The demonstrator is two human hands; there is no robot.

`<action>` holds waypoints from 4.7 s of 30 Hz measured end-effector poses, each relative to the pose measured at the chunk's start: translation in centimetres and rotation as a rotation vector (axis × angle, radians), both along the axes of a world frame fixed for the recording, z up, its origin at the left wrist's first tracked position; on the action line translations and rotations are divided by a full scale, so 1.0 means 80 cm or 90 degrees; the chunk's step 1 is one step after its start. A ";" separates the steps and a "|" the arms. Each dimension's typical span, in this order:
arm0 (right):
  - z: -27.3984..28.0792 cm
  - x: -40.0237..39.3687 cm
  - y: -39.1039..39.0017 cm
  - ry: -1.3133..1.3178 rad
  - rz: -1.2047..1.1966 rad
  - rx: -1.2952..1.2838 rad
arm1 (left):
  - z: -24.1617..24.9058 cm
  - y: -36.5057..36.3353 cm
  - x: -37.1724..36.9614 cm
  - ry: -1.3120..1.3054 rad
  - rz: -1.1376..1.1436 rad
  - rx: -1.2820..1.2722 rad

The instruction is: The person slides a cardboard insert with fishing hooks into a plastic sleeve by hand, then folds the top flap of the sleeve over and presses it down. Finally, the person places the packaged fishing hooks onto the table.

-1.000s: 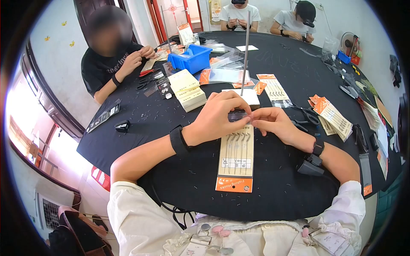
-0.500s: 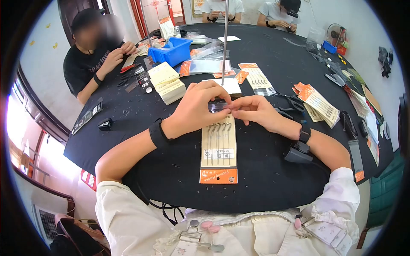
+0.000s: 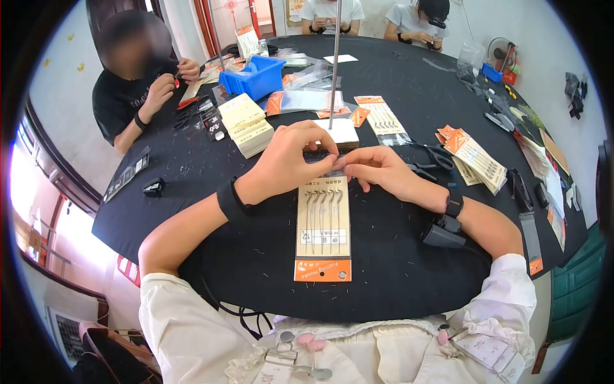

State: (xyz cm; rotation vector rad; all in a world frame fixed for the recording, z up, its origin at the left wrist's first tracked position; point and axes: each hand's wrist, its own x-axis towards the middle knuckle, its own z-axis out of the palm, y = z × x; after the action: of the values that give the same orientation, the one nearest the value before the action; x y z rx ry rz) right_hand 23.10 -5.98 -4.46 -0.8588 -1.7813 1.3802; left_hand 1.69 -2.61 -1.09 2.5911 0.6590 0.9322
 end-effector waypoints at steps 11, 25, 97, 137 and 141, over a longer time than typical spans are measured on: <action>0.000 0.000 -0.001 0.001 -0.016 -0.001 | 0.000 -0.007 0.003 -0.005 0.013 0.032; 0.001 -0.001 -0.001 0.004 -0.013 0.009 | 0.002 -0.020 0.003 0.067 0.038 0.063; 0.151 0.009 -0.185 0.174 0.068 1.165 | -0.014 0.001 -0.003 0.052 -0.057 -0.045; 0.042 0.001 -0.026 0.051 -0.180 0.084 | -0.012 0.006 0.001 -0.038 -0.027 -0.077; 0.023 0.002 -0.012 0.020 -0.171 -0.050 | -0.001 -0.002 -0.002 0.007 -0.007 -0.099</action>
State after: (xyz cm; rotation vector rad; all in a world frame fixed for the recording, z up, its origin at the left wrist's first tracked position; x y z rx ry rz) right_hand 23.23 -6.95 -2.65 -1.0705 -1.5314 1.2863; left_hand 1.54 -2.75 -1.14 2.4618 0.6910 0.8287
